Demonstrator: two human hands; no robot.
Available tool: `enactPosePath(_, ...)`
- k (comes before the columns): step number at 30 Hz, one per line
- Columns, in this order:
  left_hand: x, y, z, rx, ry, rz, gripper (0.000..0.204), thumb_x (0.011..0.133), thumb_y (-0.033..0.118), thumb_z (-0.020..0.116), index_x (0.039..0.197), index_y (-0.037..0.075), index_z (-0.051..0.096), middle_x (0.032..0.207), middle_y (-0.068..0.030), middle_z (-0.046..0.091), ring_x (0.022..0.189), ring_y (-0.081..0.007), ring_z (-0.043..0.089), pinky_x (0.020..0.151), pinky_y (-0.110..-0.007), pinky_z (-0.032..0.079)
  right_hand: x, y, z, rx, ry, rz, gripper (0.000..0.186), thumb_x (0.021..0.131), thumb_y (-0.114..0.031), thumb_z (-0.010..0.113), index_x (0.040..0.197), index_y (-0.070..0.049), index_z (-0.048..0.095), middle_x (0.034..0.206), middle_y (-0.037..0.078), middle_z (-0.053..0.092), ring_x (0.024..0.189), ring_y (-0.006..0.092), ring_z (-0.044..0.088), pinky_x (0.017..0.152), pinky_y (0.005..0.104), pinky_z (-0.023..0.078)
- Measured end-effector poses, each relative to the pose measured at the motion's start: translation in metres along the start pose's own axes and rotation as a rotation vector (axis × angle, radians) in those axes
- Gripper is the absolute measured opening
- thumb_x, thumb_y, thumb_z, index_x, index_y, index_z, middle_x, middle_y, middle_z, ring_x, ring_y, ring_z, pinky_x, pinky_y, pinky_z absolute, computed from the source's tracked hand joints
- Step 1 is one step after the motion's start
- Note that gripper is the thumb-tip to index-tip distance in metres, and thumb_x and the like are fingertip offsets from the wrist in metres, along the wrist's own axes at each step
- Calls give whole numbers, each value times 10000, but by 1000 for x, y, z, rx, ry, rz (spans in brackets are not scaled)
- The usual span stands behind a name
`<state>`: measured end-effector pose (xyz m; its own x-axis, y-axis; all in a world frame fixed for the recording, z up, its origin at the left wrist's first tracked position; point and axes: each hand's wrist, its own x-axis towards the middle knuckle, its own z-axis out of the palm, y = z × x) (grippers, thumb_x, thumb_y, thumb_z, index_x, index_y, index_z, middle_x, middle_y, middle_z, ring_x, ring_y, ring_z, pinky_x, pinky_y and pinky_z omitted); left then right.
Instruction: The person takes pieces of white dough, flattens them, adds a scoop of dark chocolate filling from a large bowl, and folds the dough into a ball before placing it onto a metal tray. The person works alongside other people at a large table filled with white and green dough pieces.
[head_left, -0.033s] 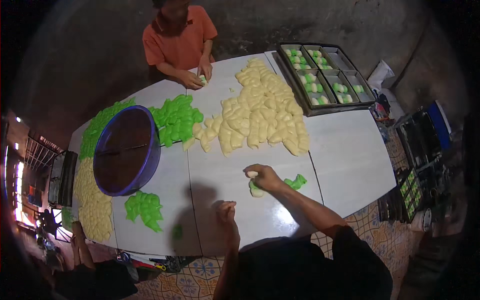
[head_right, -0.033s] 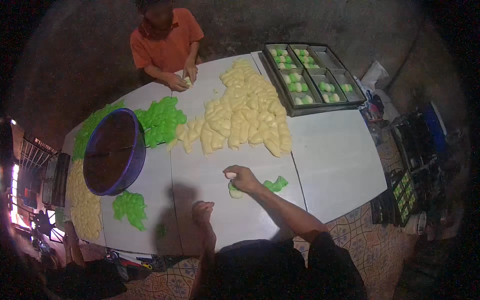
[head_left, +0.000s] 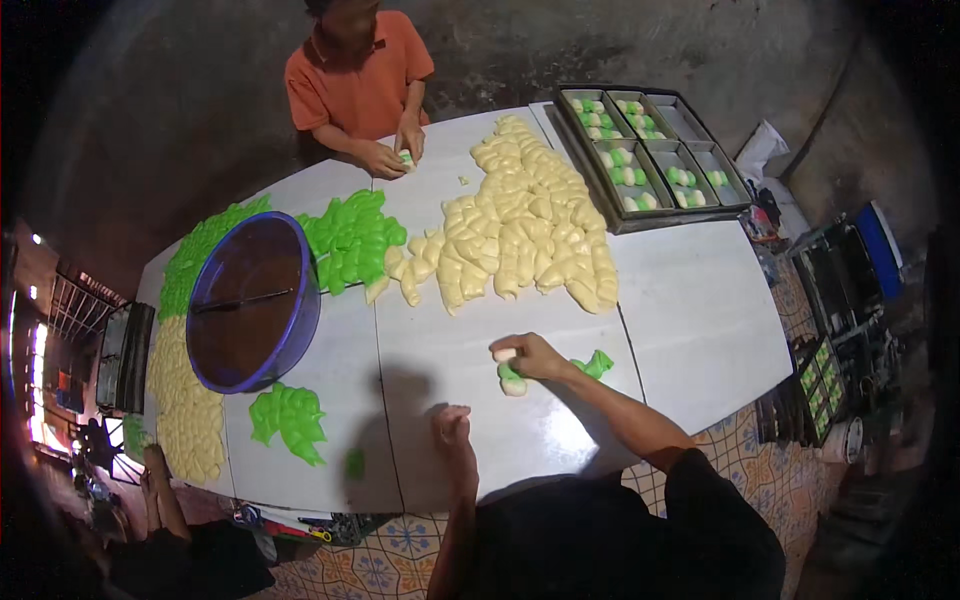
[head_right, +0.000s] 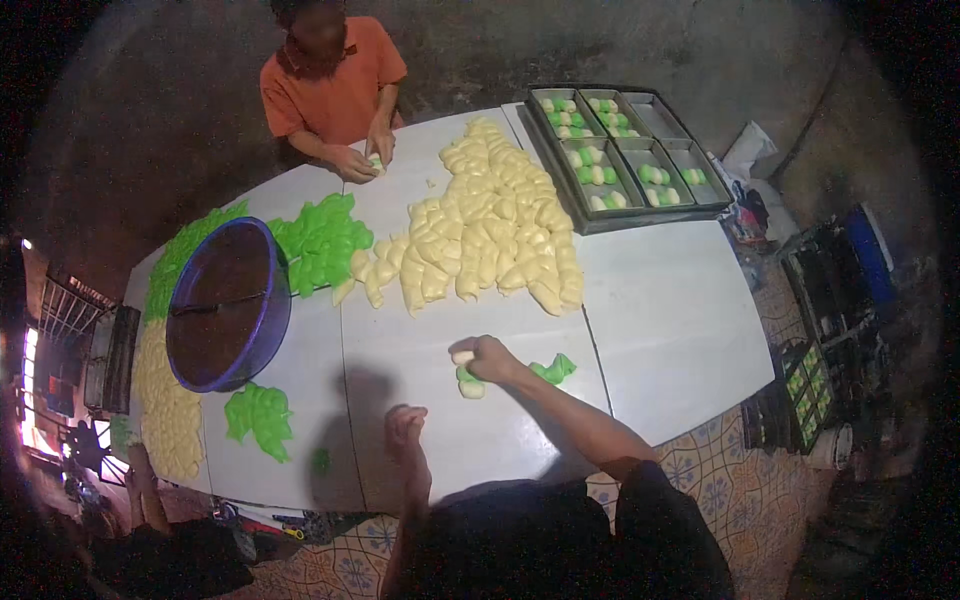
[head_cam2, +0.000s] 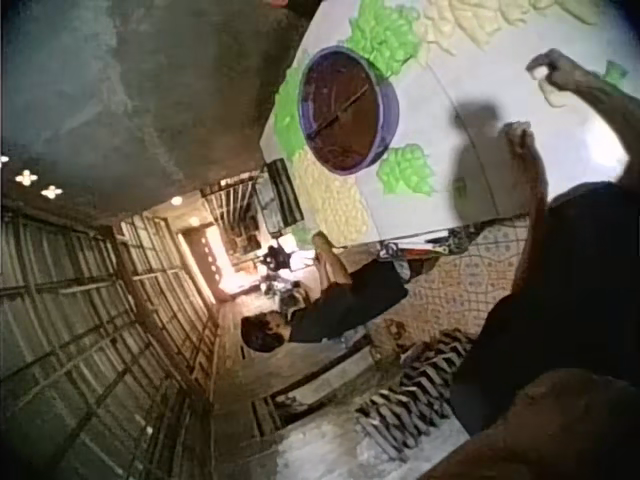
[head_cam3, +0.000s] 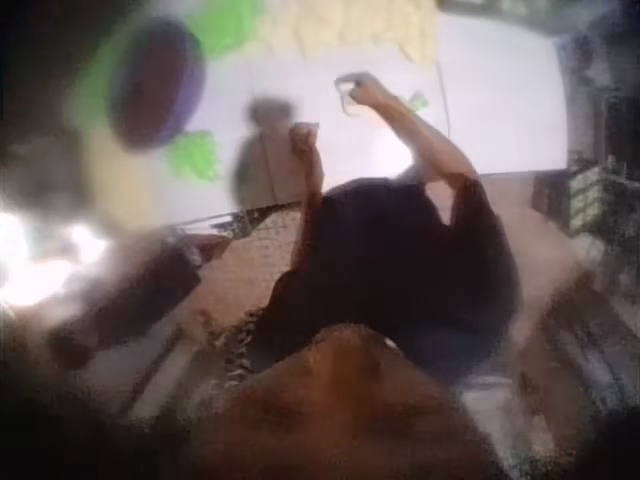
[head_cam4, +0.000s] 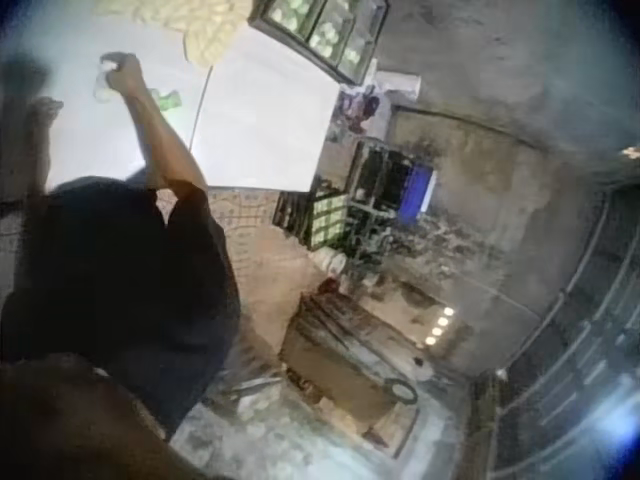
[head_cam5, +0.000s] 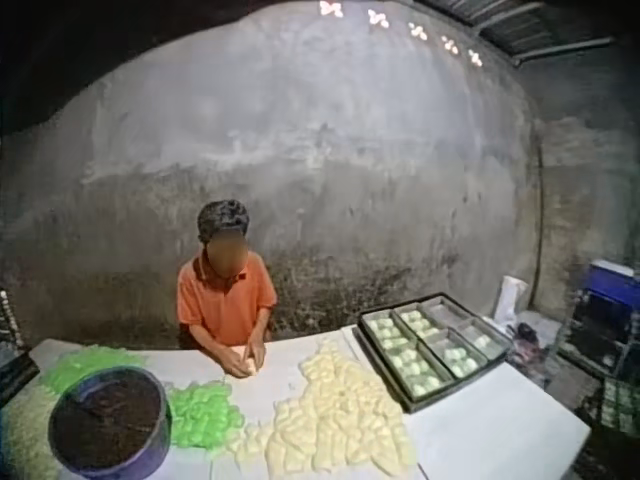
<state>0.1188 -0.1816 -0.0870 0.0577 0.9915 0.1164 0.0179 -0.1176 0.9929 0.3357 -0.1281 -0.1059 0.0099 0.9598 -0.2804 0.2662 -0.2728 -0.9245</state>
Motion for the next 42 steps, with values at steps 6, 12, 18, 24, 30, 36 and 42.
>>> enactPosePath(6, -17, -69, -21, 308, 15, 50, 136, 880, 33, 517, 1000, -3, 568, 987, -101, 592, 957, -167, 566, 868, -307, 439, 9, 31, 2, -404, 8, -394, 342, 843, -30, 493, 1179, -4, 550, 1106, 198, 576, 1105, 349, 509, 972, 393, 396)
enactPosePath(12, -28, -121, -22, 591, 112, 185, 178, 881, 71, 528, 1024, -31, 558, 984, -133, 593, 936, -245, 578, 873, -371, 444, -10, 48, 3, -622, 121, -714, 468, 836, -266, 600, 1216, -7, 513, 1130, 207, 552, 1137, 411, 462, 976, 449, 381)
enactPosePath(18, -29, -121, -21, 706, 141, 49, 249, 888, 91, 548, 1086, -58, 537, 1001, -164, 590, 920, -320, 565, 867, -410, 442, -17, 58, 10, -667, -27, -807, 503, 830, -299, 630, 1256, -86, 466, 1255, 164, 470, 1186, 368, 416, 1012, 463, 344)
enactPosePath(24, -32, -66, 17, 822, 237, 35, 295, 901, 116, 544, 1143, -51, 522, 1031, -168, 586, 896, -304, 557, 832, -396, 453, -68, 48, -114, 592, 95, -302, 476, 852, -149, 658, 1274, -89, 446, 1044, 65, 575, 966, 140, 535, 867, 303, 436)
enactPosePath(30, -26, -48, 45, 505, 314, -212, 325, 916, 174, 536, 1146, -55, 516, 1024, -191, 574, 883, -318, 553, 821, -395, 457, -32, 1, -371, -170, 1171, -501, 450, 727, -283, 763, 1021, 3, 580, 980, 188, 588, 936, 346, 570, 827, 396, 445)
enactPosePath(36, -20, -34, 48, 1245, 14, 155, 290, 914, 146, 518, 1097, -79, 523, 1007, -214, 547, 962, -339, 523, 857, -410, 443, 74, 18, -485, -586, 1291, 70, 816, 726, -491, 711, 1305, 1, 412, 1310, 241, 400, 1200, 385, 397, 986, 446, 345)
enactPosePath(42, -20, -24, 63, 1110, 123, 210, 293, 909, 140, 514, 1107, -75, 530, 1024, -261, 540, 932, -362, 524, 841, -427, 444, 77, 45, -475, -696, 1404, -358, 749, 789, -377, 682, 1341, 20, 367, 1348, 264, 358, 1194, 398, 392, 975, 457, 356)
